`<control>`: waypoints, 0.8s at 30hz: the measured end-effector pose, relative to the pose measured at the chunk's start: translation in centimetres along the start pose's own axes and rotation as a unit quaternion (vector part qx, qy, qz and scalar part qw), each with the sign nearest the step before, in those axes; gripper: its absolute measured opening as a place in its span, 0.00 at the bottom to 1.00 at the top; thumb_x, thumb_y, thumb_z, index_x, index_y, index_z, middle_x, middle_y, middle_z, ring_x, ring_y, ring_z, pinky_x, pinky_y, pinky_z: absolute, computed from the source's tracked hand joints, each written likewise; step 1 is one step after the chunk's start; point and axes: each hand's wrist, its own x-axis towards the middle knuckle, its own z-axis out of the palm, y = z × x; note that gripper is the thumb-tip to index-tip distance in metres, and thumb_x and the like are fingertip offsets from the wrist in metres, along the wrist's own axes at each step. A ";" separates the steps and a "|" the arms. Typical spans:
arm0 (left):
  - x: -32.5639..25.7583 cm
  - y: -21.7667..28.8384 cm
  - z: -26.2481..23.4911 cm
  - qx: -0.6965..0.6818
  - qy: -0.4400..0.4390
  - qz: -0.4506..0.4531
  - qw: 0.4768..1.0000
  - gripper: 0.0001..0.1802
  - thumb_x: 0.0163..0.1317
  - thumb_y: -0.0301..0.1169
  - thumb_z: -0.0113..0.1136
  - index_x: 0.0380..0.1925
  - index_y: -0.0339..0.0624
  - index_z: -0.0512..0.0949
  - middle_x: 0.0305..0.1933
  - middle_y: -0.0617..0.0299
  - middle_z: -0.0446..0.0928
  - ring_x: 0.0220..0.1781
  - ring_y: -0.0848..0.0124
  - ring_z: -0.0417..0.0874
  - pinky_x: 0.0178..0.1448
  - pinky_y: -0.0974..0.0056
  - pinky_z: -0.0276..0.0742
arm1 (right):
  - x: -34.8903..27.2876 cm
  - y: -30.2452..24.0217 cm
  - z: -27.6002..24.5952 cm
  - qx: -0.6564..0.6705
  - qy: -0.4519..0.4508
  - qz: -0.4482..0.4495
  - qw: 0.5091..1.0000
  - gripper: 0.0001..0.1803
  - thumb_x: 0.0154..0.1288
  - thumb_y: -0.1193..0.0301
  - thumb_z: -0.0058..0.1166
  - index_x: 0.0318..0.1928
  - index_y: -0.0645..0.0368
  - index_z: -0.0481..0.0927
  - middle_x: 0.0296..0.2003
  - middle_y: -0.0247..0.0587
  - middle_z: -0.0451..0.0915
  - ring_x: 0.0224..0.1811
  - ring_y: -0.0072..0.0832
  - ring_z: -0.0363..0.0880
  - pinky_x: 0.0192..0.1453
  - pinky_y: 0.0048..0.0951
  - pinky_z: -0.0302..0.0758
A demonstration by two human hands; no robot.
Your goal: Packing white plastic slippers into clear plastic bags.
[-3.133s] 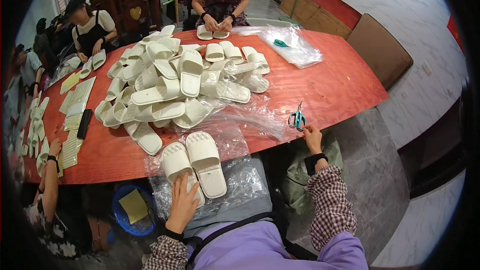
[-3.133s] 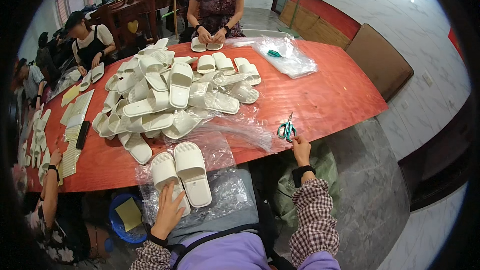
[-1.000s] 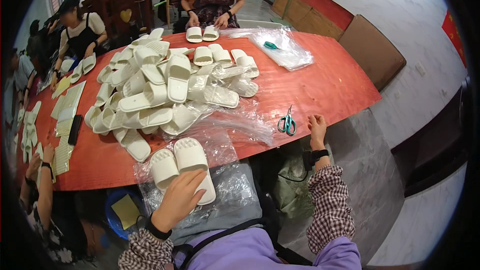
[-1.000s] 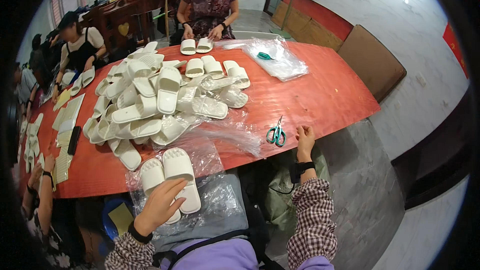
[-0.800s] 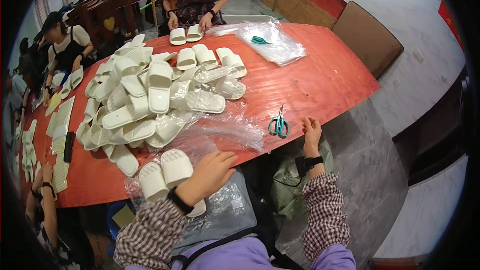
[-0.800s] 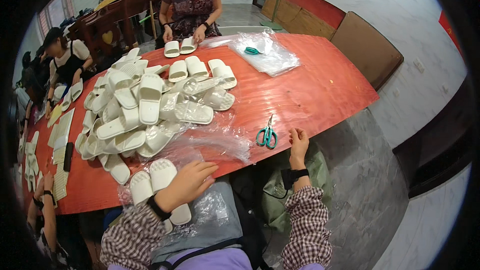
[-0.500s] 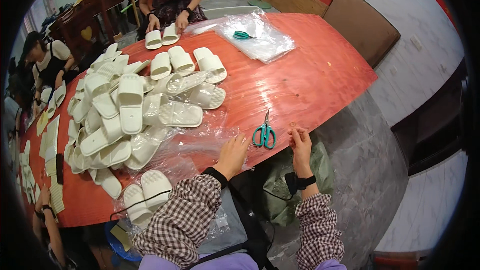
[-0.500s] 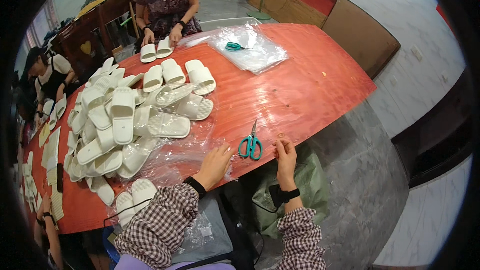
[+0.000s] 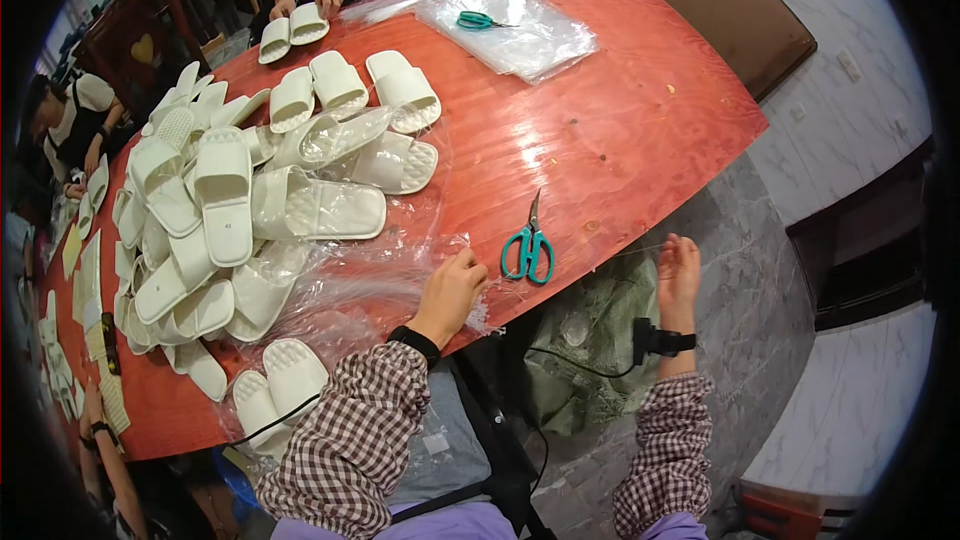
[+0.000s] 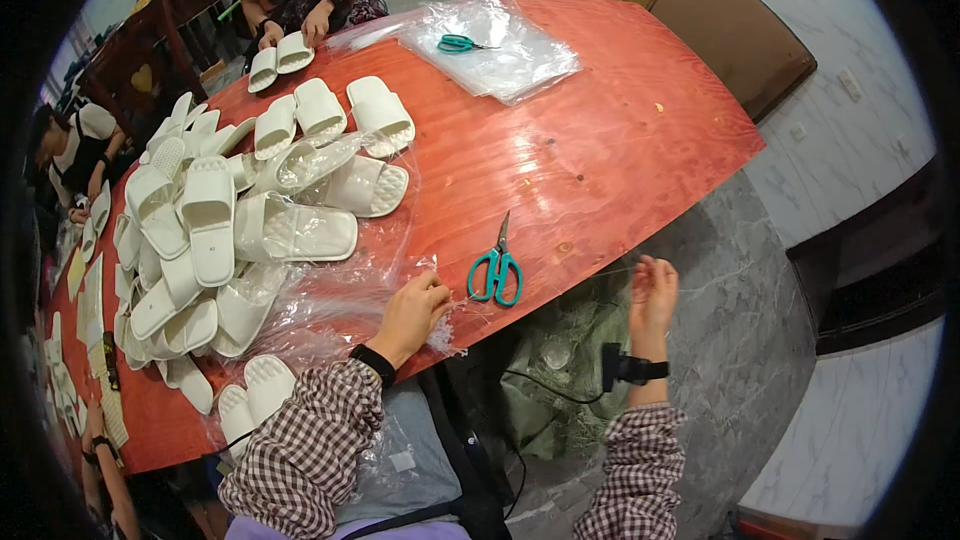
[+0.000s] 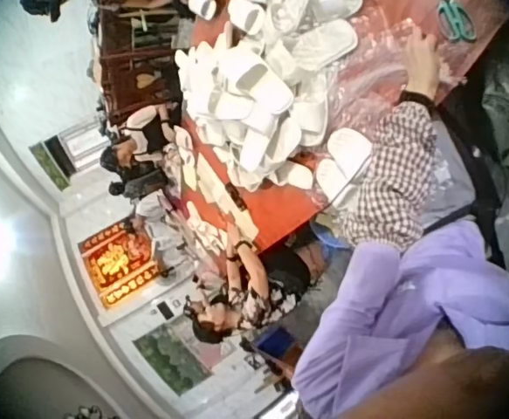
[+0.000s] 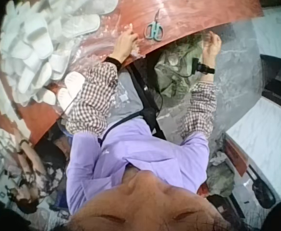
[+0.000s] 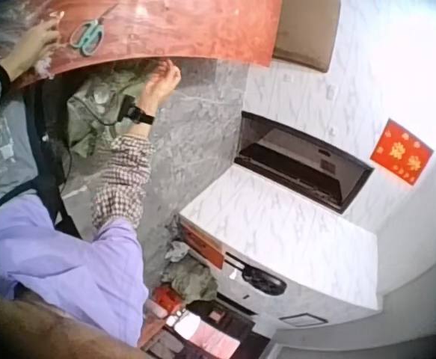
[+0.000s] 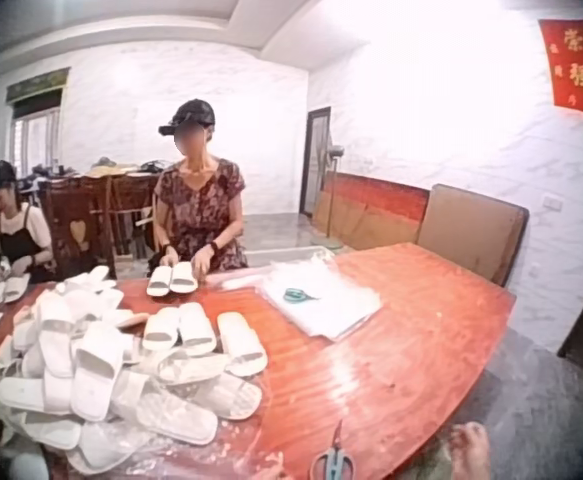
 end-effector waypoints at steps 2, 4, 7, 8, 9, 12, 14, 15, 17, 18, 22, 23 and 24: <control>-0.1 -0.2 -0.2 0.002 -0.005 -0.005 1.000 0.08 0.54 0.32 0.65 0.26 0.41 0.77 0.35 0.58 0.72 0.40 0.57 0.78 0.43 0.53 0.75 | 2.1 -2.3 -3.3 0.006 -0.010 -0.018 1.000 0.04 0.71 0.72 0.52 0.43 0.58 0.73 0.41 0.40 0.81 0.38 0.22 0.80 0.43 0.21 0.81; -0.3 -0.4 -0.3 0.008 -0.003 -0.010 1.000 0.08 0.54 0.32 0.65 0.28 0.41 0.77 0.35 0.58 0.73 0.40 0.57 0.78 0.42 0.54 0.75 | 4.1 -4.9 -6.9 0.010 0.001 -0.029 1.000 0.03 0.70 0.74 0.52 0.41 0.60 0.76 0.38 0.39 0.81 0.37 0.22 0.80 0.42 0.20 0.81; 0.0 0.0 0.4 -0.002 -0.001 -0.005 1.000 0.08 0.55 0.32 0.65 0.30 0.41 0.78 0.35 0.59 0.74 0.39 0.57 0.79 0.42 0.55 0.75 | 6.2 -11.5 -15.0 0.008 0.049 -0.076 0.996 0.06 0.70 0.72 0.52 0.41 0.62 0.78 0.35 0.39 0.81 0.36 0.23 0.80 0.41 0.22 0.80; -0.2 -0.1 0.3 0.002 0.000 -0.007 1.000 0.08 0.55 0.32 0.66 0.29 0.41 0.78 0.35 0.59 0.74 0.39 0.57 0.79 0.42 0.55 0.75 | 6.0 -13.3 -16.7 0.008 0.066 -0.083 0.994 0.07 0.70 0.71 0.52 0.41 0.62 0.79 0.35 0.39 0.82 0.36 0.23 0.80 0.41 0.22 0.80; 0.0 0.0 0.4 -0.004 0.003 -0.006 1.000 0.08 0.55 0.32 0.66 0.29 0.41 0.78 0.35 0.59 0.74 0.39 0.57 0.79 0.42 0.55 0.75 | 5.6 -15.9 -18.7 0.002 0.078 -0.103 0.992 0.08 0.71 0.71 0.52 0.42 0.62 0.79 0.35 0.39 0.82 0.36 0.22 0.79 0.42 0.22 0.80; -0.2 -0.2 0.5 0.007 0.000 -0.003 1.000 0.09 0.55 0.30 0.64 0.35 0.42 0.77 0.37 0.57 0.73 0.40 0.54 0.78 0.43 0.53 0.75 | 2.5 -18.7 -18.9 -0.022 0.117 -0.173 0.978 0.08 0.71 0.70 0.51 0.44 0.62 0.77 0.37 0.38 0.81 0.37 0.21 0.79 0.43 0.21 0.79; -0.2 0.1 0.0 0.021 -0.009 -0.005 1.000 0.14 0.56 0.27 0.62 0.43 0.42 0.76 0.45 0.52 0.74 0.45 0.50 0.78 0.47 0.51 0.76 | -0.8 -19.5 -16.0 -0.042 0.146 -0.226 0.962 0.08 0.72 0.71 0.50 0.45 0.62 0.76 0.38 0.38 0.80 0.38 0.21 0.78 0.43 0.21 0.78; -0.3 0.3 -0.6 0.021 -0.008 -0.007 1.000 0.14 0.56 0.27 0.62 0.43 0.42 0.76 0.45 0.52 0.74 0.45 0.50 0.78 0.47 0.51 0.76 | -2.4 -19.6 -14.3 -0.044 0.124 -0.267 0.955 0.08 0.73 0.71 0.49 0.46 0.62 0.75 0.40 0.37 0.80 0.39 0.21 0.77 0.44 0.21 0.78; -0.6 2.0 -3.4 -0.018 -0.024 -0.032 0.999 0.20 0.56 0.26 0.60 0.51 0.41 0.74 0.54 0.48 0.73 0.51 0.47 0.77 0.52 0.51 0.76 | -7.0 -19.6 -8.5 -0.058 0.106 -0.321 0.939 0.07 0.75 0.72 0.45 0.49 0.60 0.71 0.42 0.36 0.77 0.41 0.20 0.76 0.47 0.20 0.76; -1.1 2.6 -5.1 -0.015 -0.021 -0.033 0.999 0.20 0.56 0.26 0.60 0.51 0.41 0.74 0.54 0.48 0.73 0.51 0.47 0.77 0.52 0.51 0.76 | -9.1 -19.2 -5.3 -0.055 0.103 -0.319 0.941 0.07 0.75 0.72 0.45 0.49 0.60 0.71 0.42 0.36 0.77 0.41 0.20 0.76 0.47 0.20 0.76; -4.4 5.7 -10.6 -0.045 -0.036 -0.002 0.998 0.21 0.58 0.28 0.60 0.53 0.41 0.74 0.59 0.47 0.71 0.55 0.47 0.76 0.54 0.52 0.77 | -16.9 -17.9 3.8 -0.069 -0.028 -0.293 0.953 0.06 0.76 0.73 0.43 0.47 0.60 0.71 0.38 0.35 0.75 0.36 0.18 0.72 0.41 0.18 0.73; -5.9 7.3 -12.4 -0.083 -0.058 0.030 0.994 0.21 0.58 0.27 0.60 0.53 0.41 0.74 0.59 0.48 0.71 0.56 0.48 0.76 0.55 0.53 0.76 | -18.7 -17.0 5.6 -0.053 -0.104 -0.265 0.957 0.05 0.76 0.74 0.42 0.46 0.60 0.70 0.36 0.35 0.75 0.33 0.18 0.71 0.38 0.17 0.71; -7.4 8.9 -13.9 -0.127 -0.081 0.066 0.986 0.21 0.59 0.27 0.60 0.54 0.40 0.74 0.59 0.48 0.70 0.56 0.49 0.76 0.56 0.54 0.76 | -21.0 -16.7 7.2 -0.047 -0.109 -0.256 0.959 0.05 0.76 0.74 0.42 0.46 0.60 0.70 0.36 0.35 0.75 0.33 0.18 0.71 0.38 0.17 0.71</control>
